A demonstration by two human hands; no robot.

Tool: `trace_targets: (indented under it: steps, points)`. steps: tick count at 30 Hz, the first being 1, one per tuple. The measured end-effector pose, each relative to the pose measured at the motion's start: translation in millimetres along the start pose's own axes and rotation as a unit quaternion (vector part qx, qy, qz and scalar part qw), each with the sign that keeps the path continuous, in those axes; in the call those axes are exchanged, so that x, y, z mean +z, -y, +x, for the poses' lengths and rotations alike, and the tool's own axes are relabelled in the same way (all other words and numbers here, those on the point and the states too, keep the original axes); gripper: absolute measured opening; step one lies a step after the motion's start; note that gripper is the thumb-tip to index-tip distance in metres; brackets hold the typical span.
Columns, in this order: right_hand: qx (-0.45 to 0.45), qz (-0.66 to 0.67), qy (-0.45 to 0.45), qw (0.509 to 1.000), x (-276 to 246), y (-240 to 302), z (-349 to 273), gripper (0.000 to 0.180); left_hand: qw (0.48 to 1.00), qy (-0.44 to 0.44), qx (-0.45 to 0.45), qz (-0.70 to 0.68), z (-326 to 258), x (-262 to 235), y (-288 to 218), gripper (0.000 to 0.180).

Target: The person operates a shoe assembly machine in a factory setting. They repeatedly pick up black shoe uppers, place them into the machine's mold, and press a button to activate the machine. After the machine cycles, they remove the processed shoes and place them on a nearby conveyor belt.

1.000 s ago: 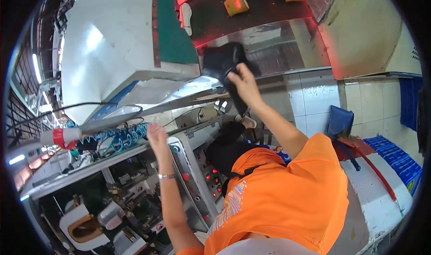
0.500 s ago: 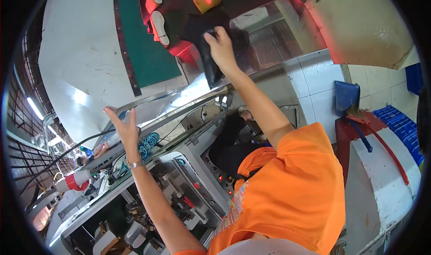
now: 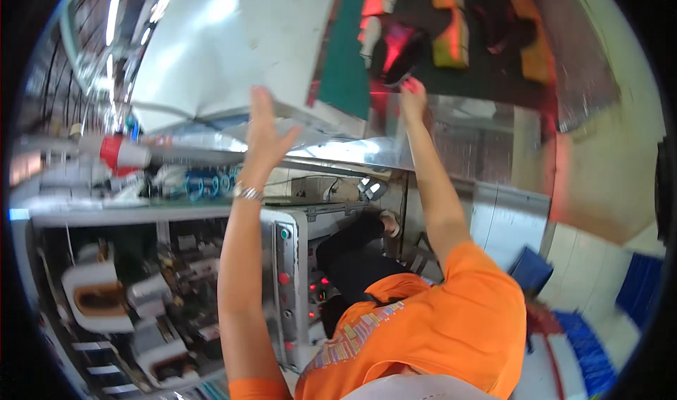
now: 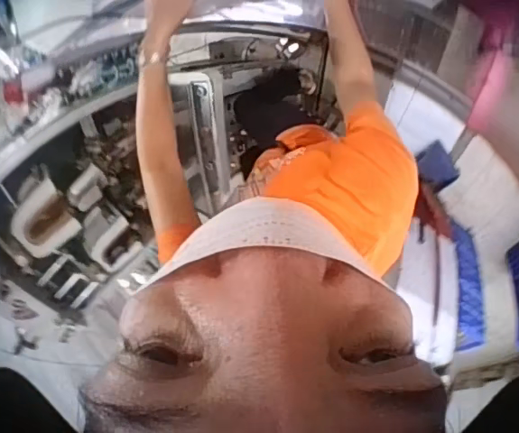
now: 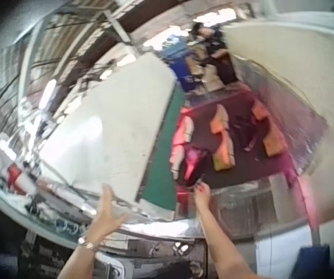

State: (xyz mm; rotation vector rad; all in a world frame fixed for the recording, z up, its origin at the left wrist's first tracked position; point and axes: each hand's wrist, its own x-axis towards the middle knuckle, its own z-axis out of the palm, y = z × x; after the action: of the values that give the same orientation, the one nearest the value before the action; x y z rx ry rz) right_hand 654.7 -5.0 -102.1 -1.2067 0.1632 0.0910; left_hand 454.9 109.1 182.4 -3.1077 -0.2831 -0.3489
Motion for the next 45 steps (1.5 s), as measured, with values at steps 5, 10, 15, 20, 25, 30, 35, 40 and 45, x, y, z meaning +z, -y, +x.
trace_targets:
  steps: [5, 10, 15, 20, 25, 30, 35, 40, 45]
  points:
    - [-0.029, 0.009, 0.066, 0.997, -55.7, -52.8, -165.6, 0.004, 0.998, -0.051, -0.043, -0.008, 3.9, 7.1, -6.1, 0.094]
    - [0.133, -0.012, 0.214, 0.968, -70.0, -54.3, -258.1, 0.005, 0.993, 0.018, -0.111, -0.026, -8.0, -3.1, -14.4, 0.092]
    - [-0.093, -0.054, 0.061, 0.992, -47.7, -22.4, -72.6, 0.010, 0.998, 0.037, -0.057, 0.004, -25.6, -2.6, -6.3, 0.091]
    - [0.091, 0.011, 0.165, 0.982, 27.3, -6.5, 47.0, 0.023, 0.990, -0.058, -0.121, -0.030, -8.1, 8.4, -23.4, 0.095]
    - [0.263, 0.026, 0.237, 0.935, 48.9, -46.5, 133.7, 0.035, 0.989, -0.089, -0.114, 0.027, -1.9, 8.7, -30.4, 0.092]
    - [0.025, -0.077, 0.172, 0.982, 57.9, 20.7, 116.6, 0.034, 0.991, -0.073, -0.111, -0.013, -9.7, 4.1, -29.1, 0.091]
    - [-0.006, -0.123, 0.218, 0.968, 13.4, 166.6, 19.1, 0.030, 0.989, -0.075, -0.123, -0.044, -11.9, -2.4, -19.5, 0.091]
    - [0.040, -0.155, 0.289, 0.944, -23.4, 231.9, 2.2, 0.028, 0.989, -0.095, -0.108, -0.045, -5.2, 3.2, -24.8, 0.089]
    - [-0.057, -0.272, 0.282, 0.918, 22.6, 236.5, 98.2, 0.033, 0.987, -0.106, -0.119, -0.017, -5.9, 8.3, -24.0, 0.089]
